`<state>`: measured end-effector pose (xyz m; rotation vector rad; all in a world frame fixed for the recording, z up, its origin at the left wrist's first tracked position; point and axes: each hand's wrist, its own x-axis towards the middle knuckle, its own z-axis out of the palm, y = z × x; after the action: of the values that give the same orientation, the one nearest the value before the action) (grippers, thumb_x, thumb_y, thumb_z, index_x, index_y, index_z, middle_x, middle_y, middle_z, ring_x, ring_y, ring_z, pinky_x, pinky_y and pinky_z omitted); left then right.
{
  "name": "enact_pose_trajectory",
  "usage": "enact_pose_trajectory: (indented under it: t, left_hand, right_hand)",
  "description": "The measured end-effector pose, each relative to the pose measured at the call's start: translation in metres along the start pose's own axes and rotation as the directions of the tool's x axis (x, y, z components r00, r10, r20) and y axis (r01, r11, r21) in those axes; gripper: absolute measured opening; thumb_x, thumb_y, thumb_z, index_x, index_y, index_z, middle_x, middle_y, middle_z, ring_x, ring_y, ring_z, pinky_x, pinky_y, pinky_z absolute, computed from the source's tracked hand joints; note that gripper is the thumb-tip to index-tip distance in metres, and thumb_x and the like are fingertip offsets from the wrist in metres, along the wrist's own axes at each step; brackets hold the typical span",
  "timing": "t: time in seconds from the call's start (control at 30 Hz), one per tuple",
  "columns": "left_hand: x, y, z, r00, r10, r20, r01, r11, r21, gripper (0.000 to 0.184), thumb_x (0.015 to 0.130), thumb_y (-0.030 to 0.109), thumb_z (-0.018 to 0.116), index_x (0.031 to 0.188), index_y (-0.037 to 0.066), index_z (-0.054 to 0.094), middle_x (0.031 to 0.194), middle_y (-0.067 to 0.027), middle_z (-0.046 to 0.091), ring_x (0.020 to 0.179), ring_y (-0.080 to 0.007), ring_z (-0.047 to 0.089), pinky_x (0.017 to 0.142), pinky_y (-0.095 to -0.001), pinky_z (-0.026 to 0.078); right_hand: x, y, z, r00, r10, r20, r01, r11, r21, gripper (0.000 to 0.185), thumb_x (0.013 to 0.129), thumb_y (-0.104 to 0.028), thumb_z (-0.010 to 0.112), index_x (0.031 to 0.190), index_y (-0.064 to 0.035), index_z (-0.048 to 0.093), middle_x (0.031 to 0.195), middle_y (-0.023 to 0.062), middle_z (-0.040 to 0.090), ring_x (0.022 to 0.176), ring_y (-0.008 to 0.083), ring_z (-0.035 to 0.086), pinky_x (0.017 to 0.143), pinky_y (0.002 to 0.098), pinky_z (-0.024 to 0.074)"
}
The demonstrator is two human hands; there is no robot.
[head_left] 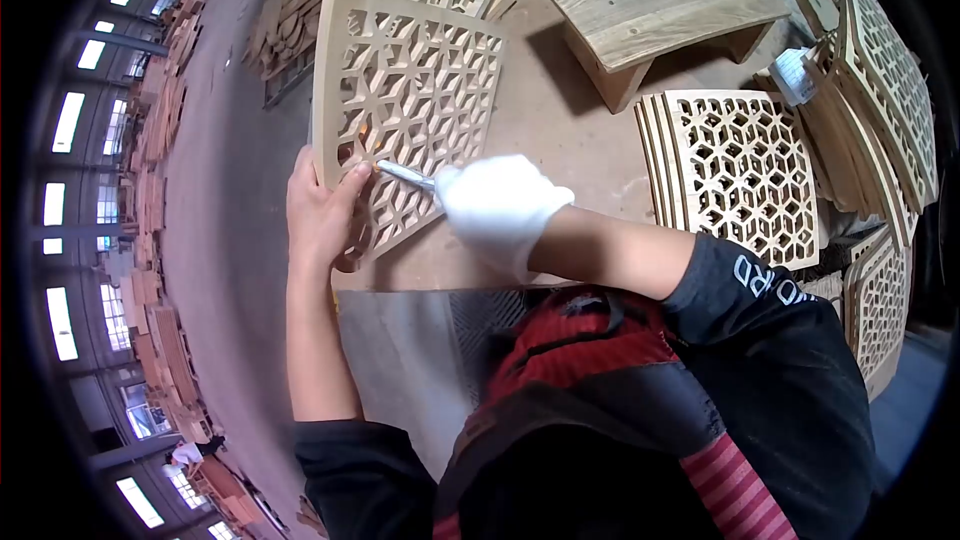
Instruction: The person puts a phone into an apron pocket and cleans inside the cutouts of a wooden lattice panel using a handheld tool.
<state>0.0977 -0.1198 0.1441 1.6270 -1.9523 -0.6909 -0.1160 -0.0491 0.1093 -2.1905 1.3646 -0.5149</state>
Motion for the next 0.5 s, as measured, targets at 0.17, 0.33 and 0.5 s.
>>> enact_pose_trajectory:
  t: [0.17, 0.33, 0.5]
  left_hand:
    - [-0.001, 0.005, -0.002, 0.988, 0.156, -0.006, -0.153, 0.975, 0.160, 0.032, 0.081, 0.017, 0.072, 0.108, 0.001, 0.064, 0.110, -0.0114, 0.055, 0.096, -0.0267, 0.059, 0.085, -0.0365, 0.047]
    - [0.001, 0.005, -0.003, 0.998, 0.058, 0.008, -0.058, 0.997, 0.052, 0.034, 0.081, 0.014, 0.071, 0.110, -0.001, 0.062, 0.104, -0.0117, 0.058, 0.095, -0.0280, 0.061, 0.085, -0.0360, 0.047]
    - [0.005, 0.005, 0.003, 0.990, 0.134, 0.032, -0.133, 0.991, -0.030, 0.033, 0.081, 0.008, 0.071, 0.110, -0.002, 0.060, 0.101, -0.0134, 0.062, 0.090, -0.0269, 0.062, 0.084, -0.0343, 0.048]
  right_hand:
    - [0.016, -0.009, -0.010, 0.992, 0.008, 0.128, 0.000, 0.998, -0.066, 0.018, 0.087, -0.006, 0.054, 0.100, 0.0036, 0.060, 0.083, 0.0196, 0.068, 0.075, 0.0361, 0.069, 0.067, 0.0442, 0.0565]
    - [0.027, -0.014, -0.008, 0.991, 0.017, 0.135, -0.008, 0.998, -0.063, 0.020, 0.084, -0.005, 0.056, 0.100, 0.0037, 0.063, 0.086, 0.0213, 0.068, 0.078, 0.0360, 0.070, 0.069, 0.0430, 0.0568]
    - [0.069, -0.025, 0.004, 0.992, 0.001, 0.125, 0.014, 0.992, -0.122, 0.015, 0.078, -0.005, 0.065, 0.091, 0.0011, 0.067, 0.086, 0.0213, 0.069, 0.082, 0.0352, 0.070, 0.071, 0.0426, 0.0564]
